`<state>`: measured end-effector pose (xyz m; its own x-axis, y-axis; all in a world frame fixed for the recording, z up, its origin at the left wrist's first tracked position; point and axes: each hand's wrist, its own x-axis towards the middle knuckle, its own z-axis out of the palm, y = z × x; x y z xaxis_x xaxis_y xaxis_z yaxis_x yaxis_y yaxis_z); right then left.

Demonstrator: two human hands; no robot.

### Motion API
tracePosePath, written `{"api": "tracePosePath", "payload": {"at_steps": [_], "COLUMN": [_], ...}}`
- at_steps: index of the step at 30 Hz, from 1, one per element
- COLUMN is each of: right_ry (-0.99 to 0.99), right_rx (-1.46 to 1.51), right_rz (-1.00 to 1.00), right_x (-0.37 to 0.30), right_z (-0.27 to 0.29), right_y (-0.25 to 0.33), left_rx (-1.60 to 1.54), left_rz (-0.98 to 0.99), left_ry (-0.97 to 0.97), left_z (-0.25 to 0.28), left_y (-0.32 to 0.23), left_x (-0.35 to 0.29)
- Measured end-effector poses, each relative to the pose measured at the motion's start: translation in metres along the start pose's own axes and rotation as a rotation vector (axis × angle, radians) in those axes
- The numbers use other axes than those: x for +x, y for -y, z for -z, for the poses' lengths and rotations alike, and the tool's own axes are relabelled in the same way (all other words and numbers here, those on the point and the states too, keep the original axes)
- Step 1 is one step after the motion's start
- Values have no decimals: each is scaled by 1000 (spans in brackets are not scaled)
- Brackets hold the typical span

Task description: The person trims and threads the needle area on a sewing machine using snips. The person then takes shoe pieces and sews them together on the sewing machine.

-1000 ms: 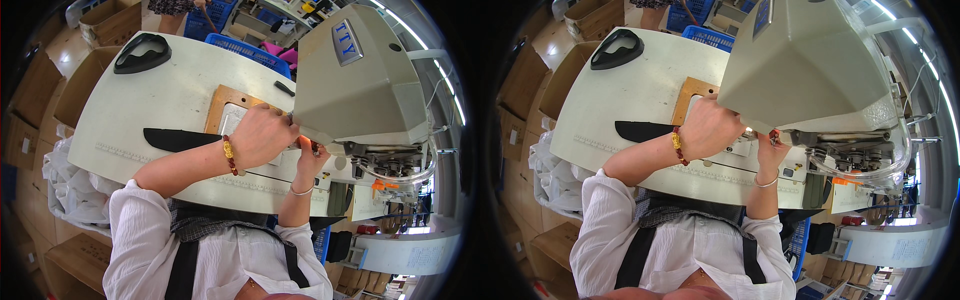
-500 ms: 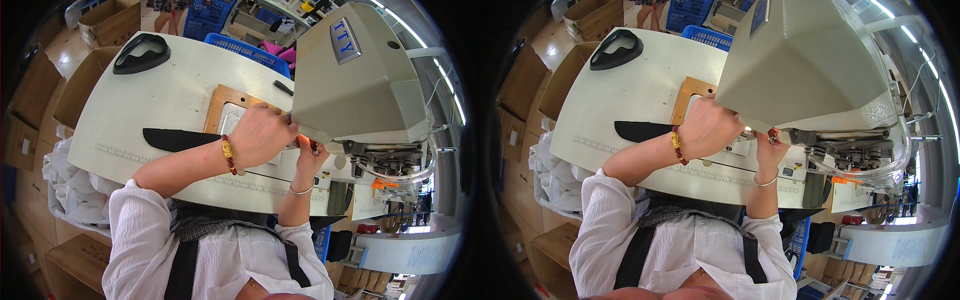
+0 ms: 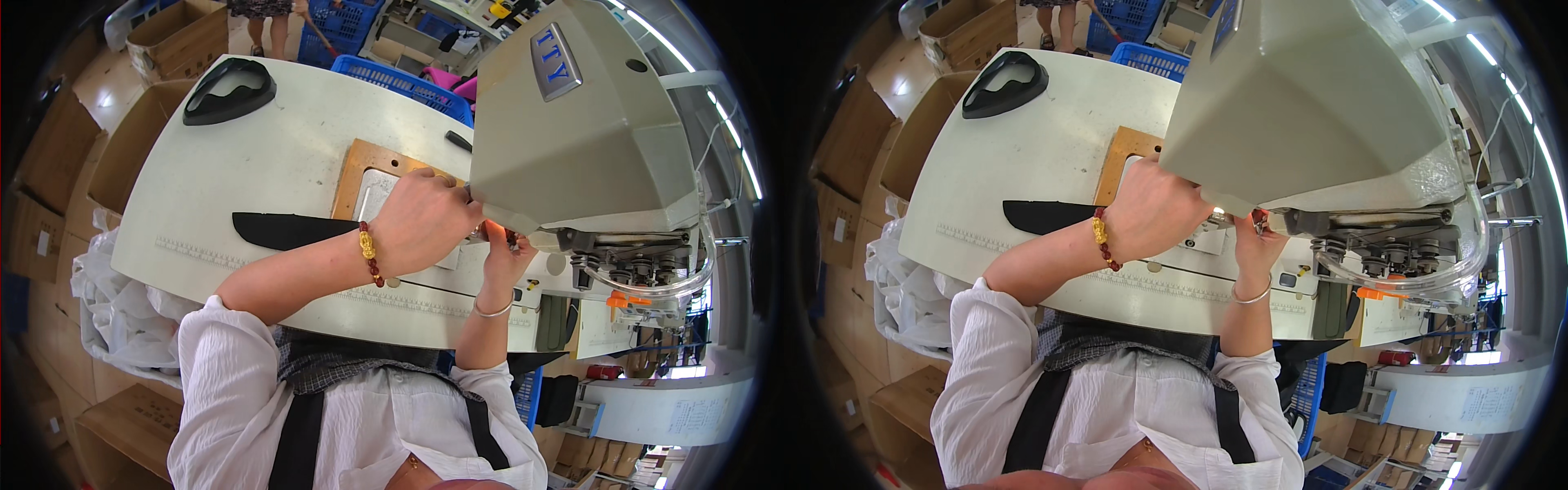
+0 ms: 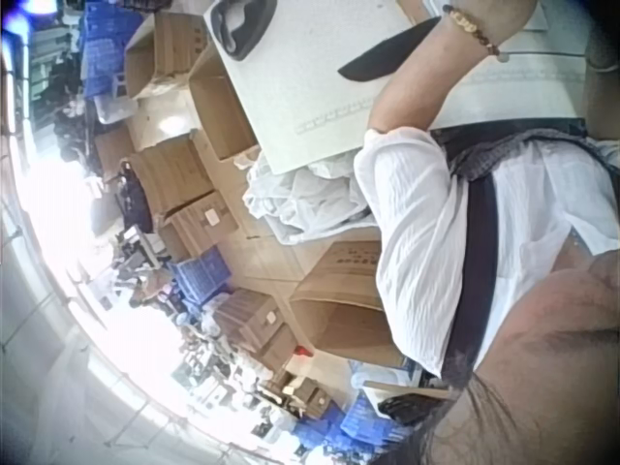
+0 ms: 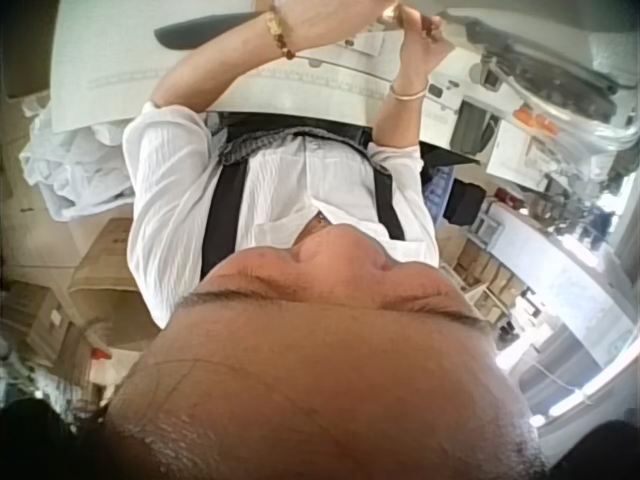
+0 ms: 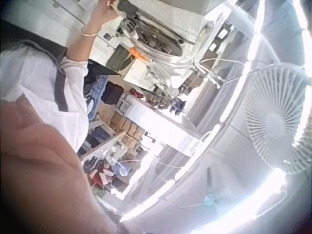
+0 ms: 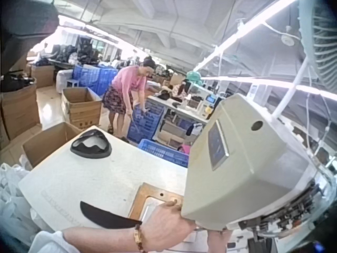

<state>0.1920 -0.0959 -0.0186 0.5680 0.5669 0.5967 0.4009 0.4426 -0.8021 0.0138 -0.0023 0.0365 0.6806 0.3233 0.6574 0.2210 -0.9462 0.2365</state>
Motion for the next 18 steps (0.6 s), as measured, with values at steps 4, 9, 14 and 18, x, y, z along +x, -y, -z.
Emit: {"api": "tracePosePath", "payload": {"at_steps": [4,9,14,18], "right_ry": [-15,-10,-5,-23], "right_rx": [-16,-12,-20,23], "right_rz": [32,17,35,2], "right_x": [0,1,0,-1], "right_z": [-1,1,-2,-5], "right_y": [-1,-4,1,6], "left_rx": [0,0,9,9], "left_rz": [-5,-5,0,1], "left_ry": [-27,13,0,-2], "left_z": [1,1,0,-1], "left_y": [-1,0,-1,-1], "left_x": [1,1,1,0]}}
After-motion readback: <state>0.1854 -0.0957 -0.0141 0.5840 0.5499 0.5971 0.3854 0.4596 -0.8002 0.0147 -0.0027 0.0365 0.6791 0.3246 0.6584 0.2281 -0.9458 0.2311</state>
